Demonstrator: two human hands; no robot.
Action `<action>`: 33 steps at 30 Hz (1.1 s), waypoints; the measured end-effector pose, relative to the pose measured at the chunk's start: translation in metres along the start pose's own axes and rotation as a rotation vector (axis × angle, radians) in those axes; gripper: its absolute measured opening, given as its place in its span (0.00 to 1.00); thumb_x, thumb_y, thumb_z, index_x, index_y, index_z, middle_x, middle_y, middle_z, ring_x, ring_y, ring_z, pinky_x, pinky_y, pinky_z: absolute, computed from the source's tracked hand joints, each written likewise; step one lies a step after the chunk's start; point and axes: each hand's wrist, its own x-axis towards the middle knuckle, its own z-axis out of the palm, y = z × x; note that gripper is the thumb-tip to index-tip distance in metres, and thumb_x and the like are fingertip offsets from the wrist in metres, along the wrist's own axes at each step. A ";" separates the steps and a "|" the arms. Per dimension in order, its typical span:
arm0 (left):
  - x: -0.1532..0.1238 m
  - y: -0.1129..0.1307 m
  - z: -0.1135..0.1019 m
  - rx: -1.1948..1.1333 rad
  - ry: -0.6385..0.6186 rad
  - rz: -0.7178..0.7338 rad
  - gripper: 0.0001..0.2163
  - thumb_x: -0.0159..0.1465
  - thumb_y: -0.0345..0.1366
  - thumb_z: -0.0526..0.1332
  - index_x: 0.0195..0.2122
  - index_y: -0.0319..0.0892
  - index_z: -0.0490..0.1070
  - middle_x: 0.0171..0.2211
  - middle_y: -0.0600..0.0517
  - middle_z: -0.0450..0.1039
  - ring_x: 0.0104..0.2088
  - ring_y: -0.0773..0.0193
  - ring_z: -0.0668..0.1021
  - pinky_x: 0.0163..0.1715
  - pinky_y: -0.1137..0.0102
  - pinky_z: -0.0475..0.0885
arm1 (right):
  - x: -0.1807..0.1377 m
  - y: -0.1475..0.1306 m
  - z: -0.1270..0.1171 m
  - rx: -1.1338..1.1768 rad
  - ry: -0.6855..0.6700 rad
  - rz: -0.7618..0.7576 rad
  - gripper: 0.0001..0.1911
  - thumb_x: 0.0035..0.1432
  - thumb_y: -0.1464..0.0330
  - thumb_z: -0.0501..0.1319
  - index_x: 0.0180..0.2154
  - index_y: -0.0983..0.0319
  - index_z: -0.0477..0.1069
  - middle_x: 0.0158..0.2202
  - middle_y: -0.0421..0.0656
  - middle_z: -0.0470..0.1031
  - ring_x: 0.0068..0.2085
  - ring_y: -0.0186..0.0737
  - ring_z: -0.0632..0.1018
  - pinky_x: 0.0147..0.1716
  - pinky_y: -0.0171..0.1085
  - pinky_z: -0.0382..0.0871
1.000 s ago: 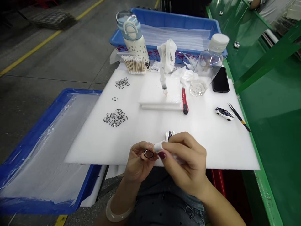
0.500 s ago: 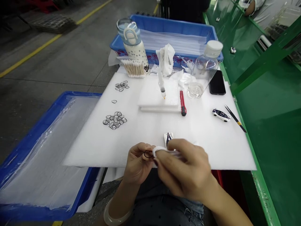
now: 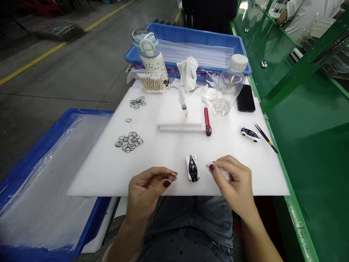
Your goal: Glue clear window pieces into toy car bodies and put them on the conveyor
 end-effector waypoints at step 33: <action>0.005 -0.016 0.022 0.946 -0.038 0.332 0.14 0.63 0.30 0.64 0.51 0.44 0.73 0.53 0.45 0.74 0.52 0.53 0.77 0.51 0.56 0.76 | 0.003 0.019 0.027 -0.081 -0.209 0.166 0.05 0.61 0.67 0.62 0.36 0.61 0.76 0.32 0.42 0.74 0.32 0.36 0.75 0.30 0.35 0.66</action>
